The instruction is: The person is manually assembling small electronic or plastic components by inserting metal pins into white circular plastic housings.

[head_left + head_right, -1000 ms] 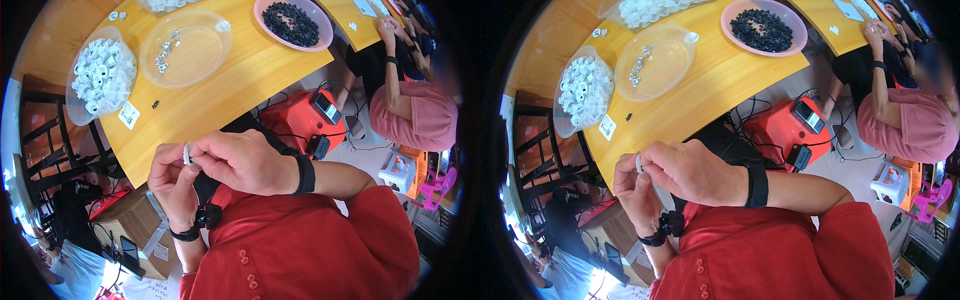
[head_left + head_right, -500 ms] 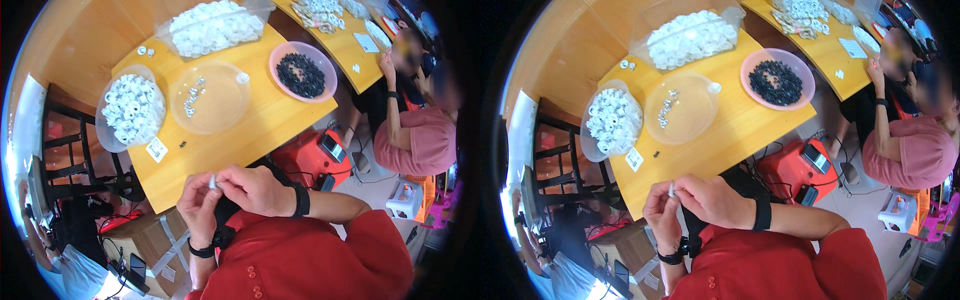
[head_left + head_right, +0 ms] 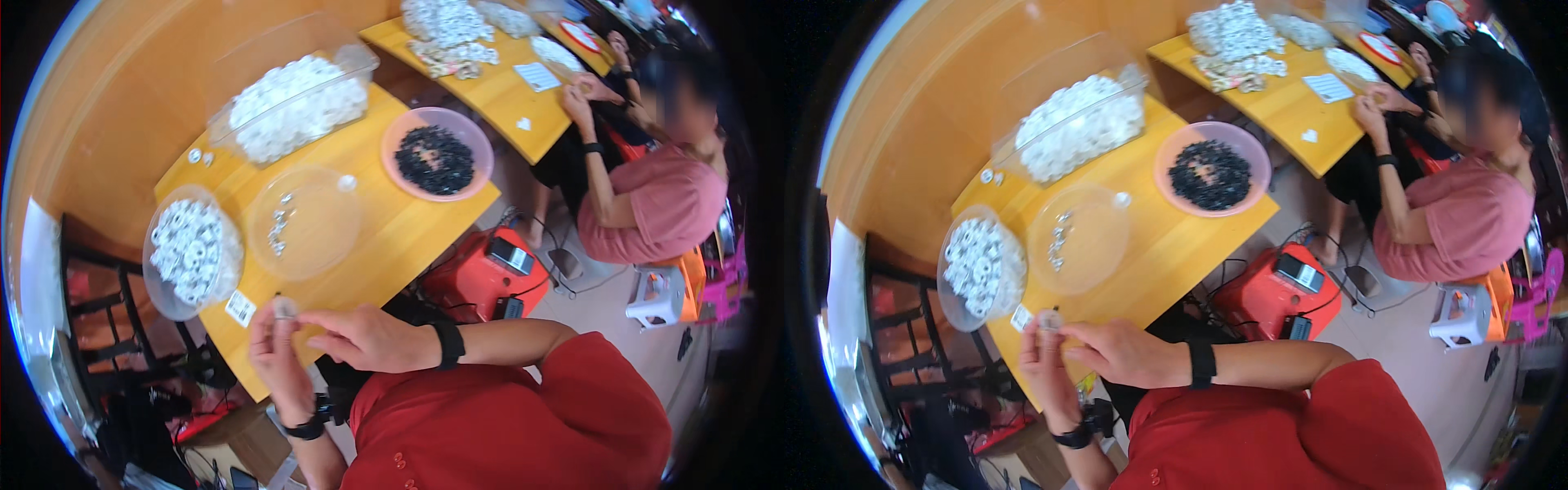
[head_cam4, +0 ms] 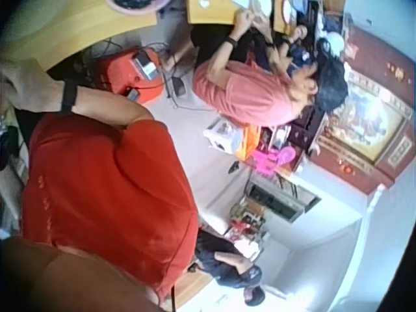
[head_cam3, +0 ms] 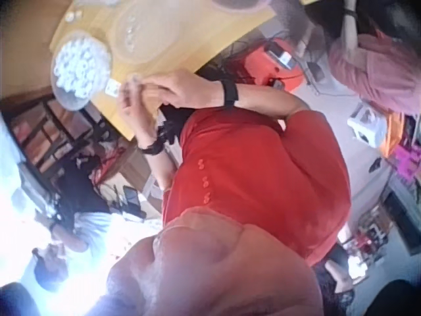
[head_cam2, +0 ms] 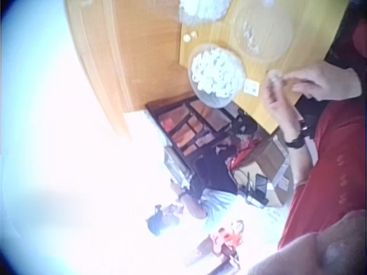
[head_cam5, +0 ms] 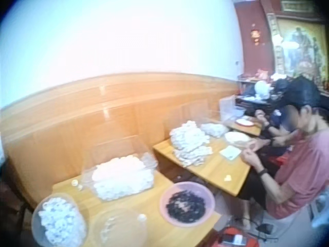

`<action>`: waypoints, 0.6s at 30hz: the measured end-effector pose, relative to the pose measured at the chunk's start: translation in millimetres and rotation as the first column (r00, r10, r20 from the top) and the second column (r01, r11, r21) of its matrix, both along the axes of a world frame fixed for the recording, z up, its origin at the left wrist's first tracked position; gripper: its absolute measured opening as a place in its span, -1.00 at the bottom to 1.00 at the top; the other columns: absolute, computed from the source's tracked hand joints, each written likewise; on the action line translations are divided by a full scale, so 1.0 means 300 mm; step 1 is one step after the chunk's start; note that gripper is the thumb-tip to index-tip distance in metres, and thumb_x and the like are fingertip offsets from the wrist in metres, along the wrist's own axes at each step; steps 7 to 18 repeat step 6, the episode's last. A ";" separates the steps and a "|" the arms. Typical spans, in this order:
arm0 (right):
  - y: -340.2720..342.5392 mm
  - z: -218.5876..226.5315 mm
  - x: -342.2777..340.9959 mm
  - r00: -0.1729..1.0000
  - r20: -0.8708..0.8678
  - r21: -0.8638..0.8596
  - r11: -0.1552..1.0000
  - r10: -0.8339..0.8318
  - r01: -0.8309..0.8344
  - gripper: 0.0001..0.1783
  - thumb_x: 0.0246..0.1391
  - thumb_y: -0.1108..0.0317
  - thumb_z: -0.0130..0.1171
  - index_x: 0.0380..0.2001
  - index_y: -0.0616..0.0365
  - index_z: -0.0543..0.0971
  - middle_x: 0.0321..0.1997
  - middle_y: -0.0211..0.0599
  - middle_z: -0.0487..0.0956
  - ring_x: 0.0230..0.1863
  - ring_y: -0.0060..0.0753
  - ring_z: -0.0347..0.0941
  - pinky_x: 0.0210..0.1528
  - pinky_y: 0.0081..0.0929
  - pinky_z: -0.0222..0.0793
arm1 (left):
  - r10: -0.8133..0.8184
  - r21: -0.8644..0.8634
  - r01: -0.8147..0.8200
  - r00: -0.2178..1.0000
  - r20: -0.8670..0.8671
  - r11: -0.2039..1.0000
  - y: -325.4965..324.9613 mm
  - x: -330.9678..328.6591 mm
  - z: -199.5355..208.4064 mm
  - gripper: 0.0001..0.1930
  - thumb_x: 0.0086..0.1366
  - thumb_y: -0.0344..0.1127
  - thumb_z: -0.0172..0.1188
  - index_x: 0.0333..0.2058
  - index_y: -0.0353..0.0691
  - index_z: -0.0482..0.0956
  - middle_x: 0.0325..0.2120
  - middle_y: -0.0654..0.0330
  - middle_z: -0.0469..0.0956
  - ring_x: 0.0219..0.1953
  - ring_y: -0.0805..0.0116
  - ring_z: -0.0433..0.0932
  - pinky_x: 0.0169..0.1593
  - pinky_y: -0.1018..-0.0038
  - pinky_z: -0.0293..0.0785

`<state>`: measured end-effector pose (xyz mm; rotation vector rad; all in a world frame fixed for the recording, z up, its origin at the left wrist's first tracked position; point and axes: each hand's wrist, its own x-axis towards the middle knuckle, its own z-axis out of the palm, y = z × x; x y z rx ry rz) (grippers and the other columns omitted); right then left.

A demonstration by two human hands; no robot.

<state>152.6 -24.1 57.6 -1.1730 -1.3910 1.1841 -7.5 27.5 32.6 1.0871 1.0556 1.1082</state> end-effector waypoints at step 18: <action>0.063 -0.080 0.142 0.930 0.326 0.155 0.980 -0.169 0.124 -0.56 0.12 0.22 0.14 0.04 0.14 0.42 -0.56 -0.16 0.56 -0.54 -0.32 0.54 -0.44 -0.38 0.40 | 0.040 0.074 -0.063 0.959 0.280 0.995 0.396 -0.065 0.260 -0.33 0.36 -0.15 0.01 0.27 -0.37 -0.05 0.21 0.02 0.16 0.20 0.16 0.25 0.29 0.39 0.14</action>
